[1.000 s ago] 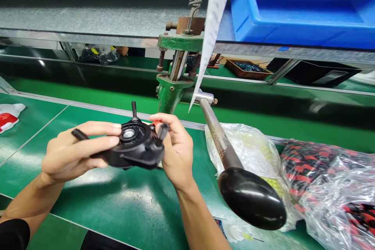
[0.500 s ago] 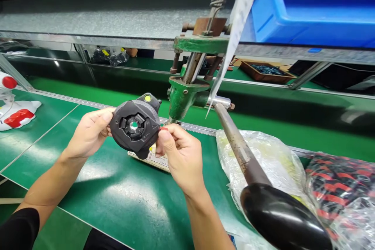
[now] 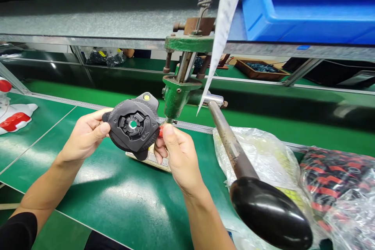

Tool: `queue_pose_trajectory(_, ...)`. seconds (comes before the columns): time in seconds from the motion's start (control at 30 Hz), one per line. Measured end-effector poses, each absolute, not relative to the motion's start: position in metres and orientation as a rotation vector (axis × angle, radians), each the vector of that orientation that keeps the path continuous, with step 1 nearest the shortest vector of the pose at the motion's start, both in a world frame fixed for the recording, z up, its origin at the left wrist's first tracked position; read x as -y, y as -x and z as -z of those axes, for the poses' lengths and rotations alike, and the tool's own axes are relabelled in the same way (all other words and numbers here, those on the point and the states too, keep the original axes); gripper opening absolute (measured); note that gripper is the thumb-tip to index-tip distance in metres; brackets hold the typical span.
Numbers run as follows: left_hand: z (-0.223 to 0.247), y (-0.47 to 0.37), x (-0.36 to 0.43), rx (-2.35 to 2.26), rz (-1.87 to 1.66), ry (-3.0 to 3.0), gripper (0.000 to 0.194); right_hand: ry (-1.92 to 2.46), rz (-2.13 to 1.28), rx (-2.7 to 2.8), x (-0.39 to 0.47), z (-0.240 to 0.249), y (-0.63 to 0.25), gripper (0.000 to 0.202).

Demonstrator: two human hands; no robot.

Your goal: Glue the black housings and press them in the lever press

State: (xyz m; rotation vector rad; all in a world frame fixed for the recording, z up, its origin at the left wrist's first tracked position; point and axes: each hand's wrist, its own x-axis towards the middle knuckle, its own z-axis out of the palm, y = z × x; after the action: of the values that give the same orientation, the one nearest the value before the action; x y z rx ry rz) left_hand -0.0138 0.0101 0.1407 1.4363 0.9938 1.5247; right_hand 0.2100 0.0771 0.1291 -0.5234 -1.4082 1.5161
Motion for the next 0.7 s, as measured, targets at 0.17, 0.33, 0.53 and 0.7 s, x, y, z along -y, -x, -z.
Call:
queue_pose_trajectory(0.17, -0.1408, 0.0139, -0.0101, -0.988, -1.551, -1.469, 0.044, 0.522, -1.513, 1.406, -0.0762, -0.1286, -0.2084, 0.063)
queue_pose_trajectory(0.33, -0.1403, 0.0148, -0.0110, -0.997, -1.550, -1.479, 0.041, 0.506, -1.478, 1.435, -0.0765, -0.1272, -0.2078, 0.059)
queue_pose_trajectory(0.53, -0.1373, 0.0166, -0.0113, -1.039, -1.538, -1.473, 0.049, 0.485, -1.444, 1.476, -0.0769, -0.1259, -0.2088, 0.057)
queue_pose_trajectory(0.7, -0.1379, 0.0159, -0.0117, -1.057, -1.556, -1.468, 0.050, 0.474, -1.407, 1.495, -0.0777, -0.1232, -0.2081, 0.055)
